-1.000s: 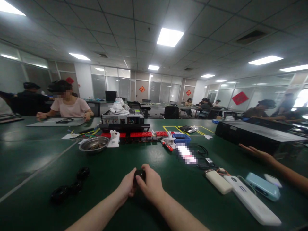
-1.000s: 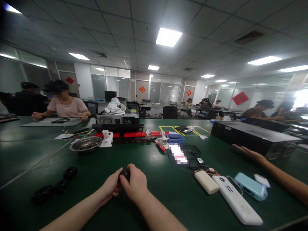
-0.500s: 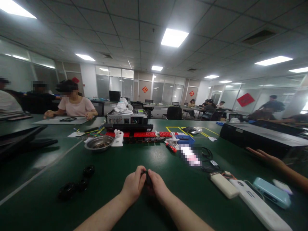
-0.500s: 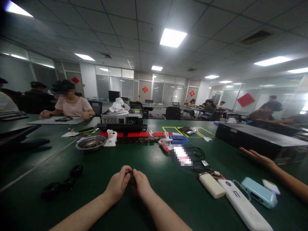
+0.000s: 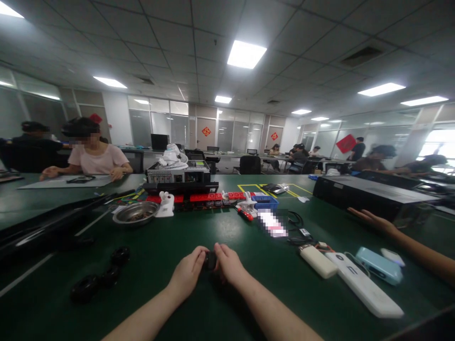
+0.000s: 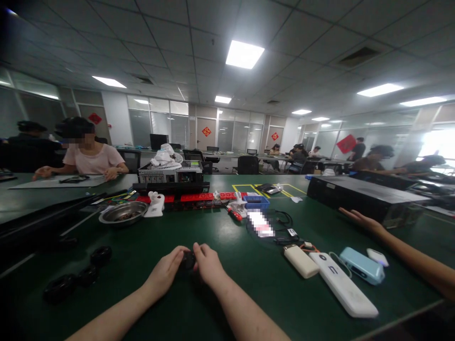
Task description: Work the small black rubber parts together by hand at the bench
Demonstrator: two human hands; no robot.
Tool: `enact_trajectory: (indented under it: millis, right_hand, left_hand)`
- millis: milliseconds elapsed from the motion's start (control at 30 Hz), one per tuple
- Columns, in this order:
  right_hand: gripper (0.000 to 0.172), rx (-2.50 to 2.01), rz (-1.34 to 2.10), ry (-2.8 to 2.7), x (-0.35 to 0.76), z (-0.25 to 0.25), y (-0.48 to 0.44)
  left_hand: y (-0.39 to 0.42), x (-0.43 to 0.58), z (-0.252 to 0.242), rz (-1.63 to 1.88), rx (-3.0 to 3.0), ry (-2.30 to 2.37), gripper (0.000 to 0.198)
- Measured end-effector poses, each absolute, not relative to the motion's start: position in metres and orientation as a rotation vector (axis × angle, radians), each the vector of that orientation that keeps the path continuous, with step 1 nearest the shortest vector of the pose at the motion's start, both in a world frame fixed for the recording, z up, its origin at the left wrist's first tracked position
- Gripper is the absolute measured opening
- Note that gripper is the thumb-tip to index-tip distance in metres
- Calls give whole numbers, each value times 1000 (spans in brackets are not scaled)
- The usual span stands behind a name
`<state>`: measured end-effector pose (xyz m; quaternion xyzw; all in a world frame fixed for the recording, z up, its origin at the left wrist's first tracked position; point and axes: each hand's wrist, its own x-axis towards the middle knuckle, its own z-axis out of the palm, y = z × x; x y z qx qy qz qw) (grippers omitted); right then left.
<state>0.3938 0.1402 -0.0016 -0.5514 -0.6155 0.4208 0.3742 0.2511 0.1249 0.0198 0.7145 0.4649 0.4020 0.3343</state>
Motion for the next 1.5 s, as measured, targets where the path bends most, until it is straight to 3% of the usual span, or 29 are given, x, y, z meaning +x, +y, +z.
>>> enact_trajectory:
  millis: [100, 333, 500, 600, 667, 767, 867, 967, 1067, 1200, 1333, 1400, 1500]
  right_hand:
    - [48, -1437, 1270, -1525, 398, -10, 152]
    - [17, -1220, 1209, -1643, 397, -3, 144]
    - [34, -1089, 736, -1907, 399, 19, 124]
    - [45, -1112, 705, -1892, 398, 19, 123]
    - [48, -1140, 790, -1798, 398, 12, 129]
    - [36, -1264, 1125, -1596, 398, 0, 141]
    - [51, -1356, 1430, -1398, 399, -8, 151]
    - [56, -1342, 1555, -1380, 400, -9, 152]
    - [50, -1315, 1577, -1470, 401, -8, 151]
    - [39, -1287, 1463, -1591, 401, -3, 147]
    - [24, -1141, 1018, -1834, 401, 10, 135]
    - [35, -1083, 804, -1924, 400, 15, 128]
    - [53, -1099, 768, -1918, 399, 15, 126]
  left_hand:
    - [123, 251, 18, 1009, 1956, 1294, 35]
    - [140, 246, 2, 991, 1714, 1281, 46]
    - [150, 246, -1, 955, 1413, 1215, 60]
    - [151, 246, 1, 991, 1432, 1250, 56]
    - [150, 247, 3, 1022, 1470, 1249, 52]
    - [144, 246, 7, 1002, 1665, 1201, 43]
    - [136, 245, 11, 944, 1954, 1174, 36]
    - [131, 246, 14, 903, 2062, 1198, 33]
    - [129, 246, 16, 873, 2089, 1219, 32]
    - [131, 244, 17, 884, 2046, 1207, 35]
    - [140, 242, 9, 922, 1850, 1183, 42]
    - [147, 242, 3, 887, 1744, 1213, 46]
    - [153, 241, -3, 870, 1715, 1217, 44]
